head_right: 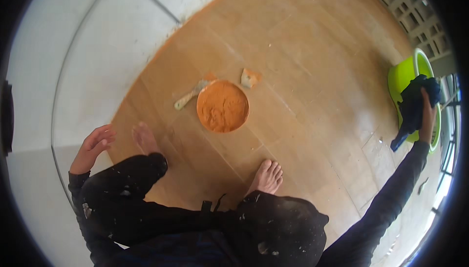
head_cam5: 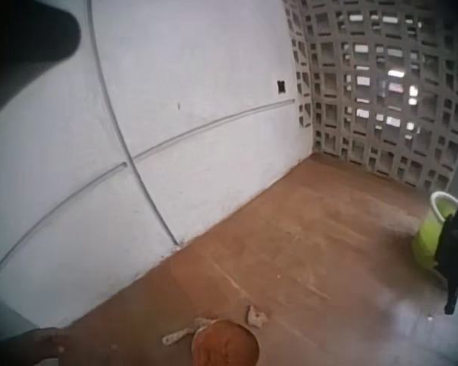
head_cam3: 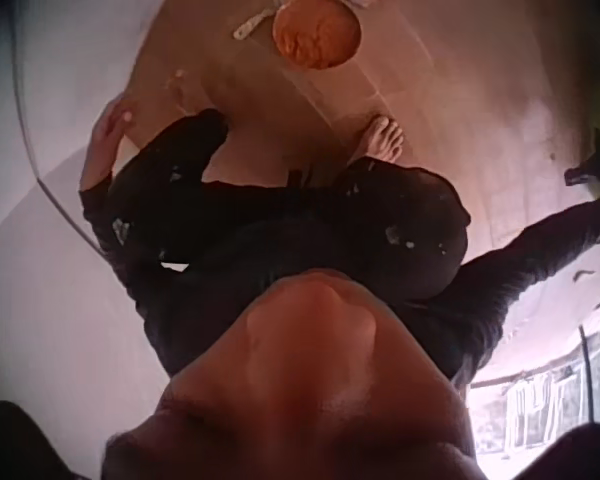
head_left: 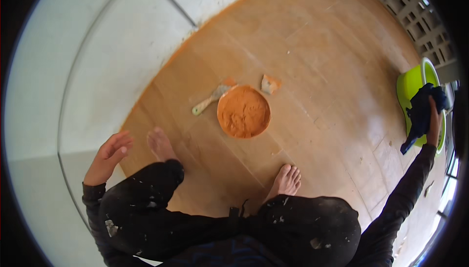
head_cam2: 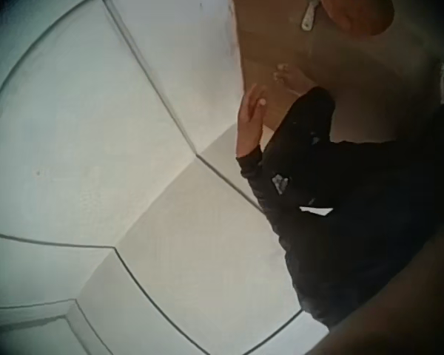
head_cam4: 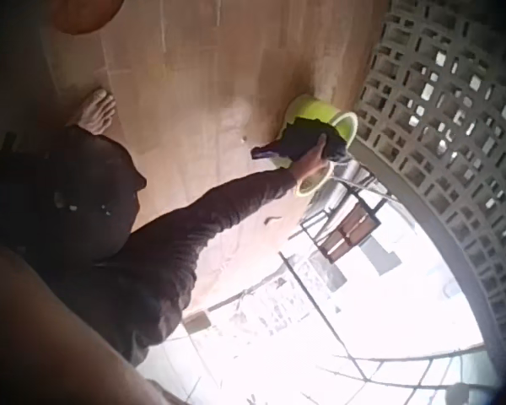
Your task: The person wipes the floor joints and corners with a cloth and applies grout to the gaps using a putty knife and a bowl of material.
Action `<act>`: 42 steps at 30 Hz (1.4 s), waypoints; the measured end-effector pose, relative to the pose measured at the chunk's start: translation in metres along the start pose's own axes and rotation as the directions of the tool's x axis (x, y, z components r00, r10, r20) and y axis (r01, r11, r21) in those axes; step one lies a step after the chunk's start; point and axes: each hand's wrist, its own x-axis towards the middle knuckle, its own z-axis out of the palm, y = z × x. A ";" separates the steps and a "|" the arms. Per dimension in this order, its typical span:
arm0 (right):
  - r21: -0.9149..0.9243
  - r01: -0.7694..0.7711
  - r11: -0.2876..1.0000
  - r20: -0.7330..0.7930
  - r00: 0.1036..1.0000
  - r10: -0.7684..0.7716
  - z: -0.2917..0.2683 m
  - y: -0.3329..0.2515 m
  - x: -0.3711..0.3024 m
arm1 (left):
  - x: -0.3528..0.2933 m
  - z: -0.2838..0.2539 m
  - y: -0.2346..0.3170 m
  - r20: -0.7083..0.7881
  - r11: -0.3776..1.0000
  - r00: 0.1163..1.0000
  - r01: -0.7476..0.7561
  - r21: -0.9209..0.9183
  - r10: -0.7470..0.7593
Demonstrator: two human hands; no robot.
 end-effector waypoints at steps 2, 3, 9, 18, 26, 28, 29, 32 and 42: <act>-0.683 -0.066 0.728 -0.142 0.989 -0.043 0.033 0.004 -0.007 | -0.040 0.011 -0.035 -0.031 0.990 0.996 0.081 -0.115 -0.085; -0.919 -0.143 0.366 -0.220 0.959 -0.177 0.067 0.003 -0.013 | -0.058 0.022 -0.047 -0.046 0.986 0.993 0.098 -0.137 -0.105; -0.014 0.607 0.795 0.484 0.700 -0.526 0.324 -0.074 -0.131 | -0.145 0.128 -0.064 -0.271 0.662 0.962 -0.220 -0.716 0.027; 0.141 0.942 0.306 0.585 0.170 -0.793 0.484 -0.157 -0.264 | -0.240 0.213 -0.107 -0.667 0.387 0.730 -0.579 -0.718 -0.147; 0.019 0.976 0.217 0.682 0.146 -0.717 0.509 -0.151 -0.253 | -0.285 0.257 -0.131 -0.678 0.329 0.604 -0.595 -0.733 -0.420; -0.059 0.989 0.134 0.661 0.139 -0.737 0.507 -0.153 -0.252 | -0.284 0.249 -0.133 -0.571 0.307 0.674 -0.483 -0.820 -0.468; -0.057 0.989 0.135 0.665 0.139 -0.733 0.505 -0.154 -0.251 | -0.282 0.247 -0.138 -0.555 0.325 0.674 -0.450 -0.832 -0.487; -0.097 0.980 0.171 0.681 0.191 -0.707 0.499 -0.154 -0.247 | -0.271 0.246 -0.145 -0.415 0.188 0.672 -0.387 -0.903 -0.614; 0.160 0.299 0.941 0.851 0.442 -0.285 0.474 -0.138 -0.258 | -0.178 0.235 -0.242 -0.440 0.022 0.898 -0.441 -0.897 0.027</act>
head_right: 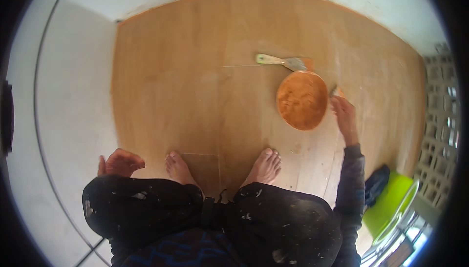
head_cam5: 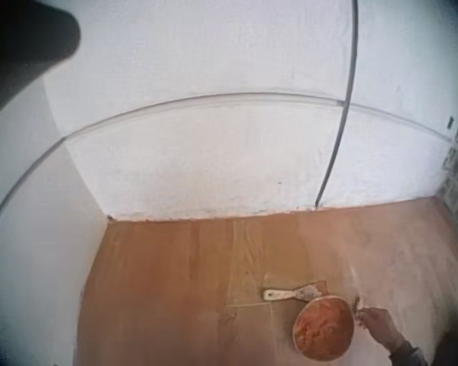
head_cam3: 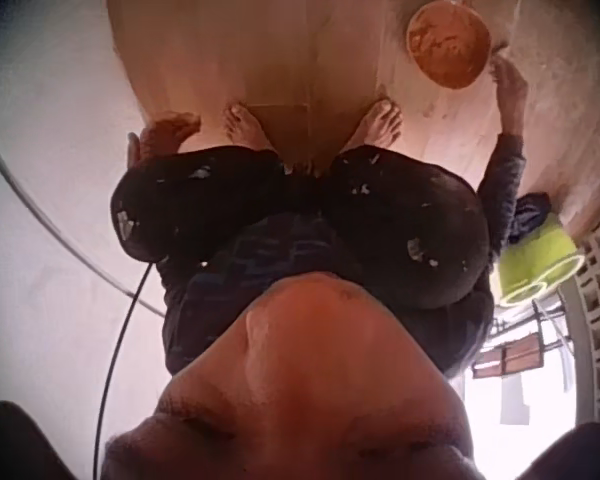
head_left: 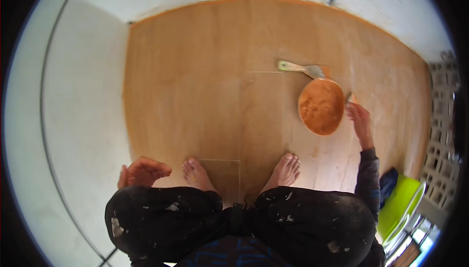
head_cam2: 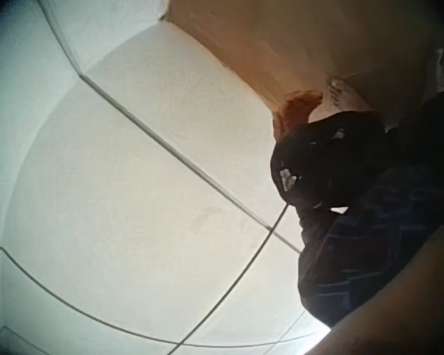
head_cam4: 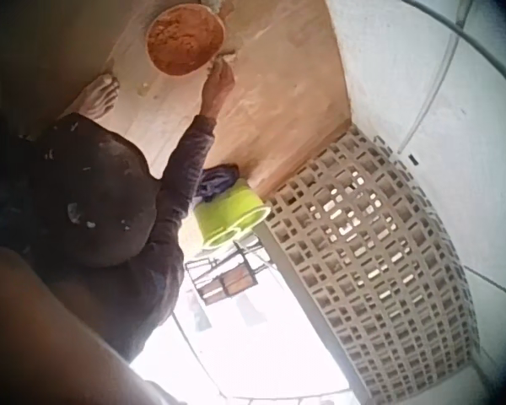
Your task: The person wipes the floor joints and corners with a cloth and applies grout to the gaps using a putty knife and a bowl of material.
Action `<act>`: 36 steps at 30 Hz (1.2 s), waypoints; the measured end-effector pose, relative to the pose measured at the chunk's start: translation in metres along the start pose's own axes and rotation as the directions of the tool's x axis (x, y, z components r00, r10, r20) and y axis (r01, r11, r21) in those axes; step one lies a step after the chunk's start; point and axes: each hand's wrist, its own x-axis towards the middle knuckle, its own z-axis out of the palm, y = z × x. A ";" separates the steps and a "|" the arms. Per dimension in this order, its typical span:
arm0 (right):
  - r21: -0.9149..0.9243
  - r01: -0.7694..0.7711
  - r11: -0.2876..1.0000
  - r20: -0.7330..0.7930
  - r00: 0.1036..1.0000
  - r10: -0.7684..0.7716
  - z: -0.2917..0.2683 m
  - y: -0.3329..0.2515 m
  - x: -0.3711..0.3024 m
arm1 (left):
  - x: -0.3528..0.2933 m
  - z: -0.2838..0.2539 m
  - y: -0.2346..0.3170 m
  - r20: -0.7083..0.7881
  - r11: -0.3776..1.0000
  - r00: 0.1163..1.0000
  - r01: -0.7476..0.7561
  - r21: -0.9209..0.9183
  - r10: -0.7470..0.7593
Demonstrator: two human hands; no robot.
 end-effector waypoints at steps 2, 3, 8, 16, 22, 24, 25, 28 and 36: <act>-0.107 0.138 0.985 0.102 0.987 -0.127 0.014 -0.007 -0.015 | 0.044 -0.016 -0.015 -0.265 0.877 0.898 0.415 0.242 -0.351; -0.153 0.115 0.981 0.060 0.992 -0.107 0.019 -0.015 -0.021 | 0.065 -0.017 -0.026 -0.121 0.842 0.929 0.369 0.393 -0.351; -0.080 0.163 0.983 0.176 0.973 -0.148 0.044 -0.070 -0.038 | 0.183 0.027 -0.149 0.086 0.692 0.931 0.199 0.694 -0.355; -0.513 0.526 0.678 0.284 0.850 -0.444 0.143 -0.145 0.055 | 0.235 0.081 -0.245 0.096 0.607 0.983 0.019 0.794 -0.155; -0.684 0.540 0.491 0.408 0.841 -0.356 0.154 -0.151 0.093 | 0.242 0.082 -0.259 0.095 0.580 0.995 -0.062 0.813 -0.025; -0.662 0.582 0.472 0.445 0.812 -0.377 0.145 -0.146 0.089 | 0.244 0.088 -0.262 0.100 0.531 0.992 -0.125 0.838 0.076; -0.632 0.618 0.466 0.460 0.784 -0.416 0.143 -0.146 0.089 | 0.246 0.091 -0.262 0.126 0.453 0.974 -0.200 0.868 0.190; -0.626 0.663 0.411 0.526 0.747 -0.406 0.147 -0.150 0.096 | 0.246 0.103 -0.258 0.129 0.424 0.965 -0.219 0.879 0.230; -0.362 0.369 0.856 0.291 0.917 -0.272 0.106 -0.200 0.094 | 0.249 0.097 -0.233 0.010 0.686 0.974 0.153 0.711 -0.227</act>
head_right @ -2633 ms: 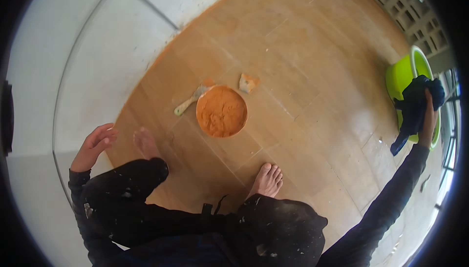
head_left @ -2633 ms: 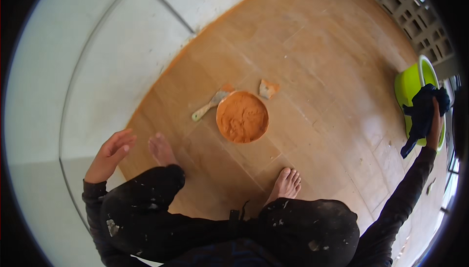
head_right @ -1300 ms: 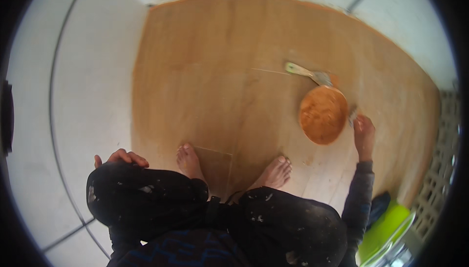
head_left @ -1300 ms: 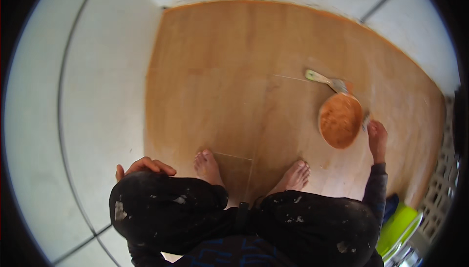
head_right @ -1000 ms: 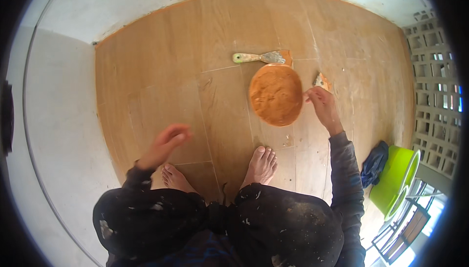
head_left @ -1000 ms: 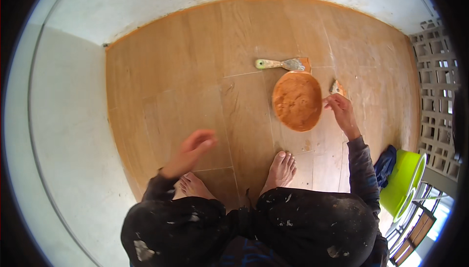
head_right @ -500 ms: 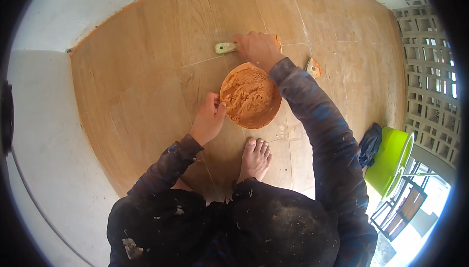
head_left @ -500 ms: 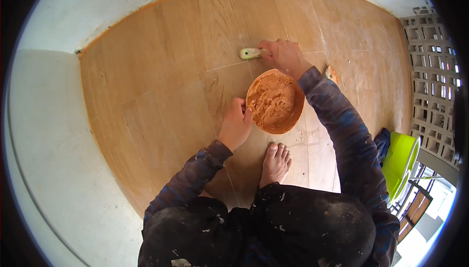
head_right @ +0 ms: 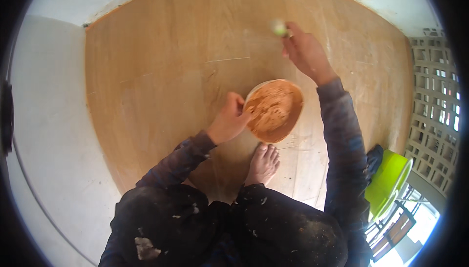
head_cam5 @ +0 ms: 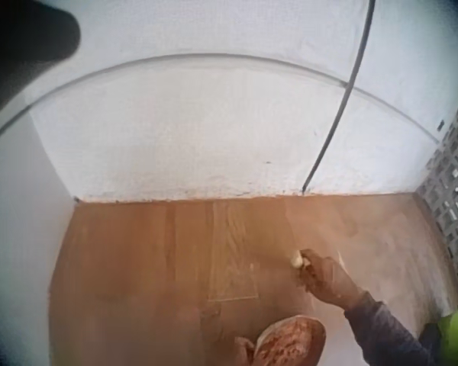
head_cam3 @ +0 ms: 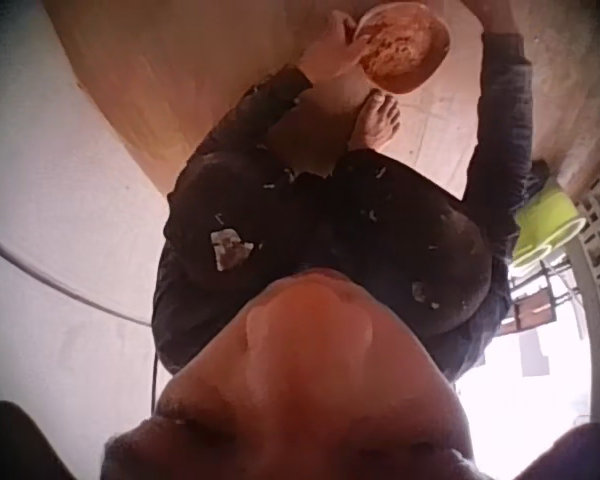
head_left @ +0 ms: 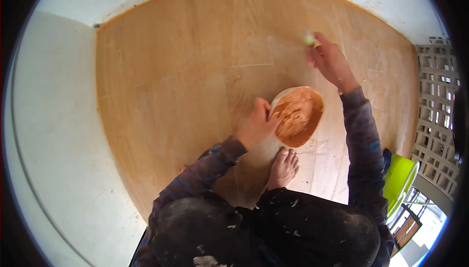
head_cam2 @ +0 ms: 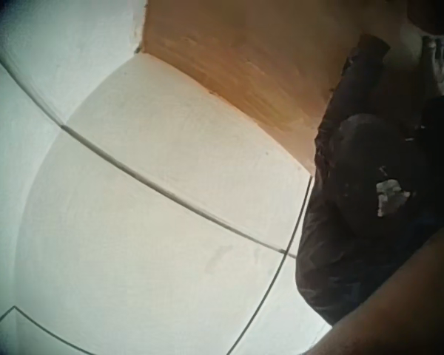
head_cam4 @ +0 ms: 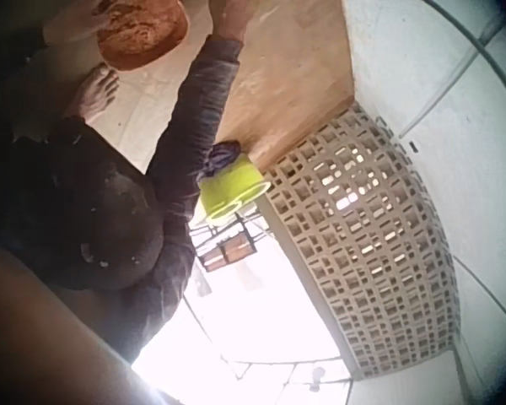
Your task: The person wipes the floor joints and corners with a cloth and applies grout to the gaps using a putty knife and a bowl of material.
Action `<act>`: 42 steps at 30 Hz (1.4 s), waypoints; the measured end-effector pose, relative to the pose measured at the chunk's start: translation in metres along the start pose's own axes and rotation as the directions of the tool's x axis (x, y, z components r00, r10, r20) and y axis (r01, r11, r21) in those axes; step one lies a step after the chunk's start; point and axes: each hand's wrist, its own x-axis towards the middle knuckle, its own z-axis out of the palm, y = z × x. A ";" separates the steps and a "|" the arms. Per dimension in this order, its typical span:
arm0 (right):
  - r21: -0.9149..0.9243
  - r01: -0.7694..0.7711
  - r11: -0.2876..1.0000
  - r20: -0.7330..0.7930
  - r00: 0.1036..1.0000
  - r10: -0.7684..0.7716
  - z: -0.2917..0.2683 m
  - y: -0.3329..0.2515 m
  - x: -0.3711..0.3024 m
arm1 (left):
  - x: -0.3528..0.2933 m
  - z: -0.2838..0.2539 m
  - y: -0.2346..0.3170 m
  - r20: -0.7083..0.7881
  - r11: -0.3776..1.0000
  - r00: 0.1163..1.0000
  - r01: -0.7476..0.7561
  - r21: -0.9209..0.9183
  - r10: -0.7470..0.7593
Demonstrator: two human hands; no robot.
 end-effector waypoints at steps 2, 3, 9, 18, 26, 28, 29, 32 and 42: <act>0.466 0.170 0.868 -0.241 0.969 -0.060 -0.019 -0.004 -0.038 | -0.018 0.005 -0.008 0.020 0.981 0.995 -0.090 -0.173 0.095; 0.432 0.226 0.873 -0.249 0.960 -0.125 -0.033 -0.009 -0.060 | -0.030 0.002 -0.011 0.033 0.942 0.999 0.052 -0.332 -0.044; 0.757 0.217 0.617 -0.174 0.976 -0.130 -0.043 -0.039 -0.169 | -0.072 -0.055 -0.028 0.254 0.616 0.953 0.302 -0.728 -0.168; 0.502 -0.102 0.859 0.183 0.983 0.010 0.025 -0.109 -0.196 | -0.088 -0.093 -0.014 -0.204 0.735 0.975 -0.200 -0.648 0.085; 0.165 0.348 0.923 0.052 0.932 -0.360 0.073 -0.142 -0.168 | -0.095 -0.089 -0.004 -0.388 0.750 0.916 -0.326 -0.576 0.099; 0.095 0.293 0.951 0.107 0.947 -0.303 0.079 -0.150 -0.174 | -0.097 -0.090 0.000 -0.446 0.754 0.883 -0.391 -0.528 0.147; 0.110 0.305 0.946 0.123 0.940 -0.317 0.082 -0.154 -0.178 | -0.097 -0.090 0.003 -0.439 0.764 0.889 -0.370 -0.528 0.127; 0.144 0.297 0.944 0.180 0.930 -0.320 0.082 -0.161 -0.185 | -0.097 -0.092 0.010 -0.449 0.731 0.889 -0.367 -0.576 0.092; 0.058 0.458 0.887 0.386 0.809 -0.443 0.061 -0.153 -0.199 | -0.112 -0.100 0.012 -0.357 0.583 0.934 -0.289 -0.759 -0.001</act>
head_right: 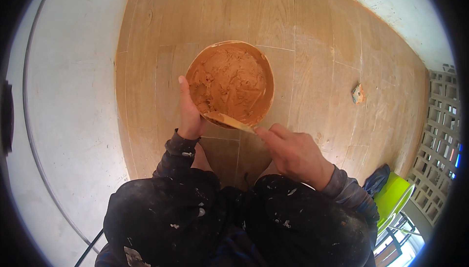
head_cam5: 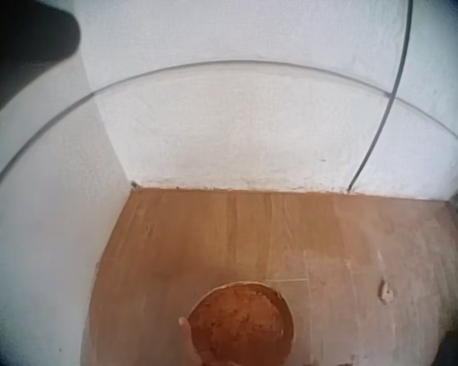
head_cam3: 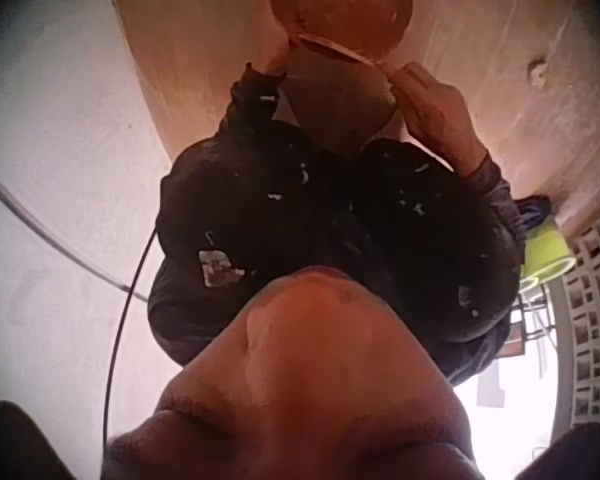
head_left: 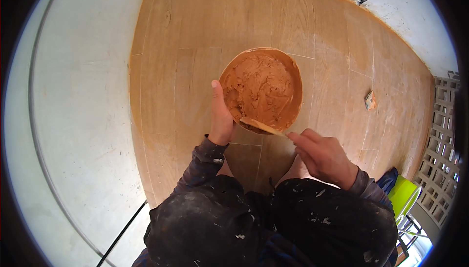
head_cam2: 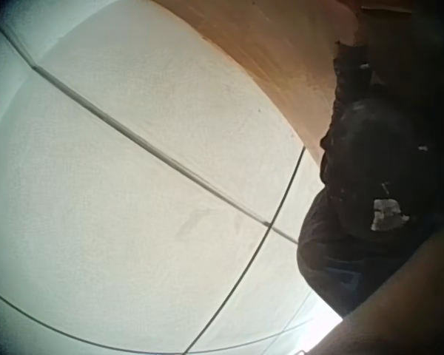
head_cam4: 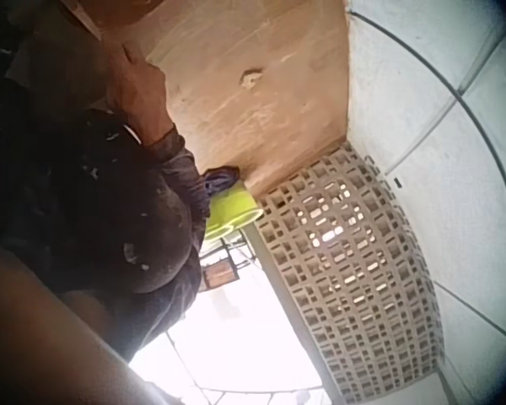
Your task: The person wipes the floor joints and corners with a cloth and applies grout to the gaps using a putty knife and a bowl of material.
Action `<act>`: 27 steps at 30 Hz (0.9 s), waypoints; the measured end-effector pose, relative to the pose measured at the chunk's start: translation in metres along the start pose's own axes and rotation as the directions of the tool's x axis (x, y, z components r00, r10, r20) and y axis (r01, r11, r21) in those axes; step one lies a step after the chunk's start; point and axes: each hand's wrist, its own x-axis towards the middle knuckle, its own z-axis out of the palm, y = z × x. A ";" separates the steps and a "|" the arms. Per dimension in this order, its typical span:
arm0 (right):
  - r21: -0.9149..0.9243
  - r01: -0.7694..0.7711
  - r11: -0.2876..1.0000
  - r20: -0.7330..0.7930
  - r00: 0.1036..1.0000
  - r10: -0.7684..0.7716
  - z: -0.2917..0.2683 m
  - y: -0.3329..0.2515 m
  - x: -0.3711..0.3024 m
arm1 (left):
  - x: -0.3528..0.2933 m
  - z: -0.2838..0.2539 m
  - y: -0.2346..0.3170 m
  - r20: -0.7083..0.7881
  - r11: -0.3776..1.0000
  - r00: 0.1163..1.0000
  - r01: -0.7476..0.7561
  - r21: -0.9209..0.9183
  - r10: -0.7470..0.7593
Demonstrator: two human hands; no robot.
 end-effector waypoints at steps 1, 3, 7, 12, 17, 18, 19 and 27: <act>0.025 -0.004 1.000 -0.040 0.999 0.005 -0.001 -0.002 0.001 | -0.001 -0.001 0.001 0.020 1.000 1.000 -0.024 -0.007 0.024; 0.063 -0.002 0.998 -0.081 0.997 0.008 -0.006 -0.003 0.006 | -0.004 -0.002 0.003 0.005 1.000 1.000 -0.012 0.012 0.012; 0.002 -0.022 1.000 -0.196 0.980 0.022 0.004 -0.006 0.022 | -0.006 0.005 0.004 -0.016 0.998 1.000 0.006 0.069 -0.005; 0.055 0.017 0.998 -0.155 0.988 -0.008 0.013 0.000 0.009 | -0.007 0.016 0.008 -0.069 1.000 0.998 -0.007 0.014 0.008; -0.032 0.057 0.998 -0.042 0.997 -0.058 0.013 0.004 -0.002 | -0.001 0.017 0.015 -0.072 0.999 0.997 -0.038 0.002 0.038; -0.038 0.067 0.997 -0.048 0.996 -0.069 0.013 0.004 -0.001 | 0.000 0.016 0.016 -0.085 0.999 0.996 -0.014 -0.040 0.010; -0.104 0.107 0.989 -0.042 0.993 -0.112 0.013 0.003 0.001 | 0.000 0.016 0.016 -0.090 0.996 0.996 0.015 -0.083 -0.023; -0.206 0.227 0.952 0.079 0.973 -0.215 -0.009 0.016 -0.011 | 0.008 0.008 0.008 -0.132 0.977 0.988 0.055 -0.204 -0.083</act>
